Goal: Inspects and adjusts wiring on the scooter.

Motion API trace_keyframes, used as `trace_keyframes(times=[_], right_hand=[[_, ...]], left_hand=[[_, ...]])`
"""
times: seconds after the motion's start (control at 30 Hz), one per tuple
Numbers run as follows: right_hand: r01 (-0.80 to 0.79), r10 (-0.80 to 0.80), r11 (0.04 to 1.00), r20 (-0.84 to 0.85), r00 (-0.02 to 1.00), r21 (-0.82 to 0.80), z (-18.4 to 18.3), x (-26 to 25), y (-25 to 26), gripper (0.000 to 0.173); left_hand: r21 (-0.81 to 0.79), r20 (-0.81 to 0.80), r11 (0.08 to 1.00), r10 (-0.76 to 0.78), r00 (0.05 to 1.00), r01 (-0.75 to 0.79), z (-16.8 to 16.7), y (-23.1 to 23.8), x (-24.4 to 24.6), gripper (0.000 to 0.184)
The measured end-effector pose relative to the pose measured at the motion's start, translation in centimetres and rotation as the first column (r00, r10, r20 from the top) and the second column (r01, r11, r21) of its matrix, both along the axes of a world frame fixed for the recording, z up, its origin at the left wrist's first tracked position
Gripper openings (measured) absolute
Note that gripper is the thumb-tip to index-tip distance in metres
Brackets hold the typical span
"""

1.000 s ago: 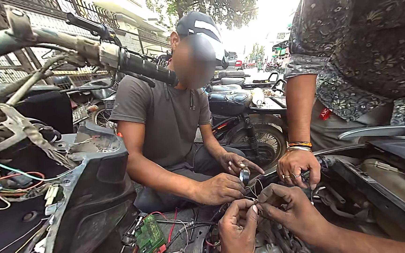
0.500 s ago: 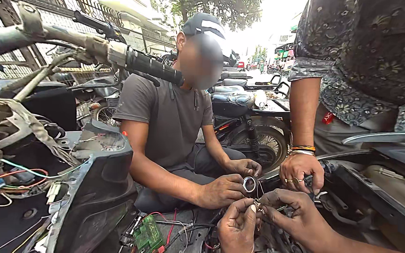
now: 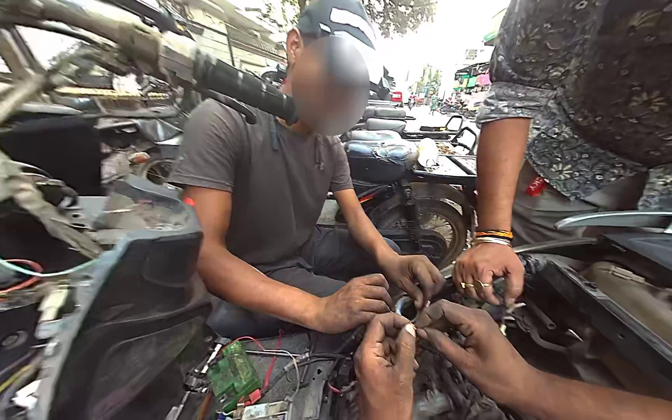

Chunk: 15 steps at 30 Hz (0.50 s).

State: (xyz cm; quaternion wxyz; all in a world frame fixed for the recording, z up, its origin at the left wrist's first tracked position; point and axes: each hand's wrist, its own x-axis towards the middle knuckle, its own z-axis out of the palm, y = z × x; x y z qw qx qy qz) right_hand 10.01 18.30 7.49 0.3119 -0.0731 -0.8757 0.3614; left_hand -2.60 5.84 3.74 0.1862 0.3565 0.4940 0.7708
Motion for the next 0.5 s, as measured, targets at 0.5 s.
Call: trace_keyframes(times=[0.5], right_hand=[[0.11, -0.105, 0.964, -0.035, 0.994, 0.24, 0.3, 1.3, 0.2, 0.015]], left_hand=[[0.011, -0.189, 1.0, -0.002, 0.982, 0.004, -0.6, 1.1, 0.7, 0.018]])
